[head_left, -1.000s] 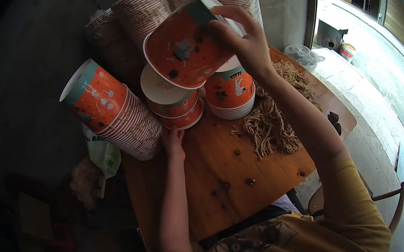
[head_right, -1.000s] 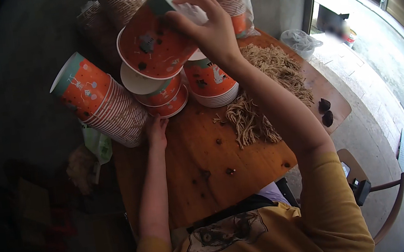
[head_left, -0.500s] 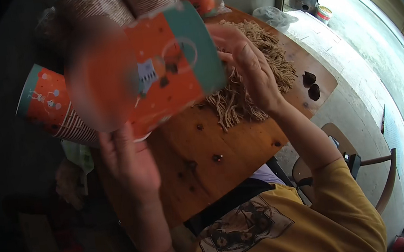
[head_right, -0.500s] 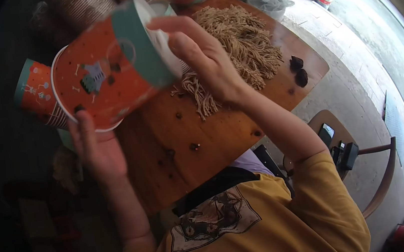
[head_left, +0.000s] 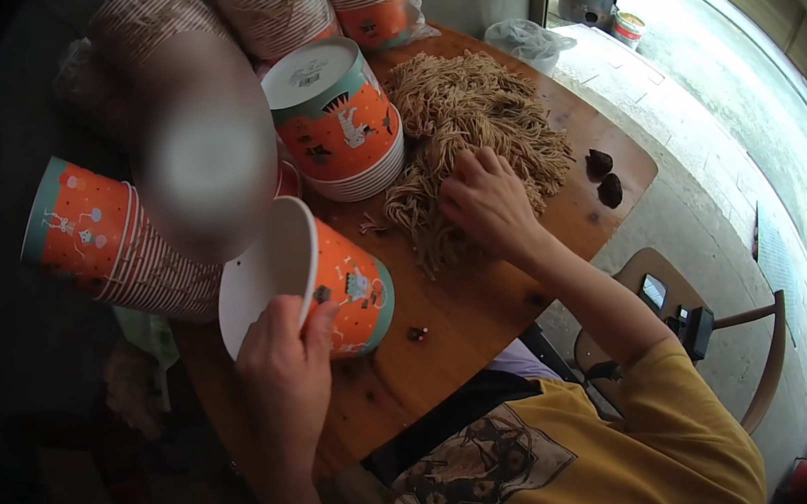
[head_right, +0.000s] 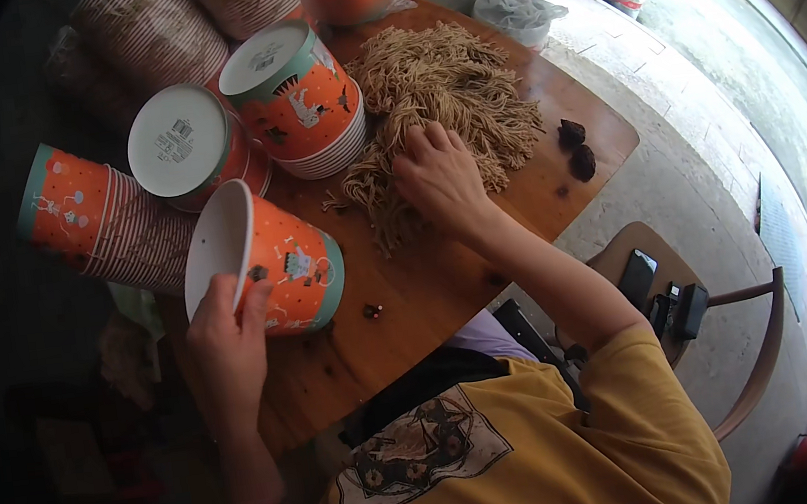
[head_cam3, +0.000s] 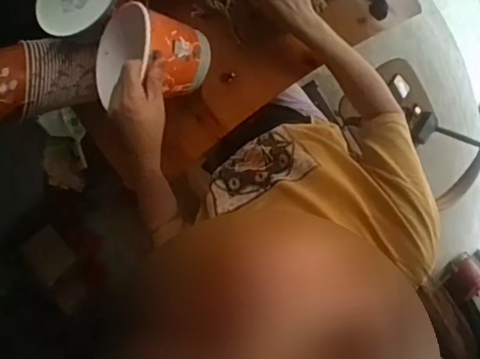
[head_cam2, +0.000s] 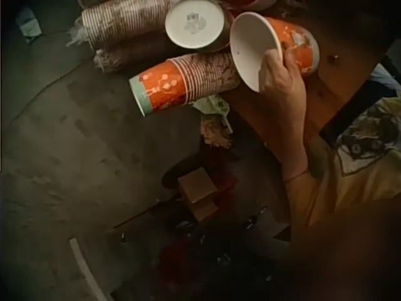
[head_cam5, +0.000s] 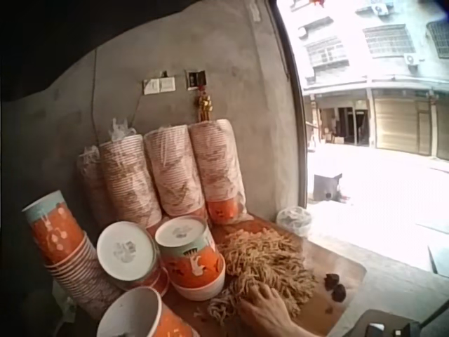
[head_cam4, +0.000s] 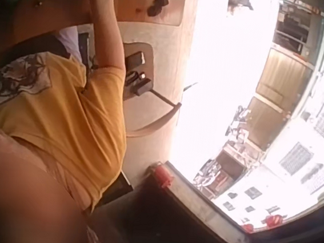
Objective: Attaching string handles to pre-printed paper cups at a workstation.
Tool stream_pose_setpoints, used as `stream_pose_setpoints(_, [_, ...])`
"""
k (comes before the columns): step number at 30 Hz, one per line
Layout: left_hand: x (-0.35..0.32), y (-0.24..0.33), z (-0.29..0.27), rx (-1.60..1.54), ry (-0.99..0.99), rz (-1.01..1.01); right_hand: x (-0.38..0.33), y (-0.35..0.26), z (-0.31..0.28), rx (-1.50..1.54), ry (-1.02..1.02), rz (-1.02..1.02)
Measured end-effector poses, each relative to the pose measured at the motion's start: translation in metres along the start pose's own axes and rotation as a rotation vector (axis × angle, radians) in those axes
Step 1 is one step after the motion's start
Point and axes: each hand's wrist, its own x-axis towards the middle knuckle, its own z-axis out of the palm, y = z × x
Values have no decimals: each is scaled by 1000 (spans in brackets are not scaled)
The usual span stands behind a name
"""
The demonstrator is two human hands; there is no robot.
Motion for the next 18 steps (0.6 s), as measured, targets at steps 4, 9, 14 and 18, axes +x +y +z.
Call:
stream_pose_setpoints(4, [-2, -4, 18, 168, -27, 236, -6, -9, 1, 83, -13, 5])
stream_pose_setpoints(9, [-5, -4, 29, 169, -39, 294, -42, -52, -17, 488, -60, -63])
stream_pose_setpoints(14, [-6, -7, 36, 157, -99, 273, -75, -132, -77, 914, -299, -578])
stream_pose_setpoints(18, [-9, -2, 21, -322, -55, 262, -59, -162, -95, 1183, -249, -679])
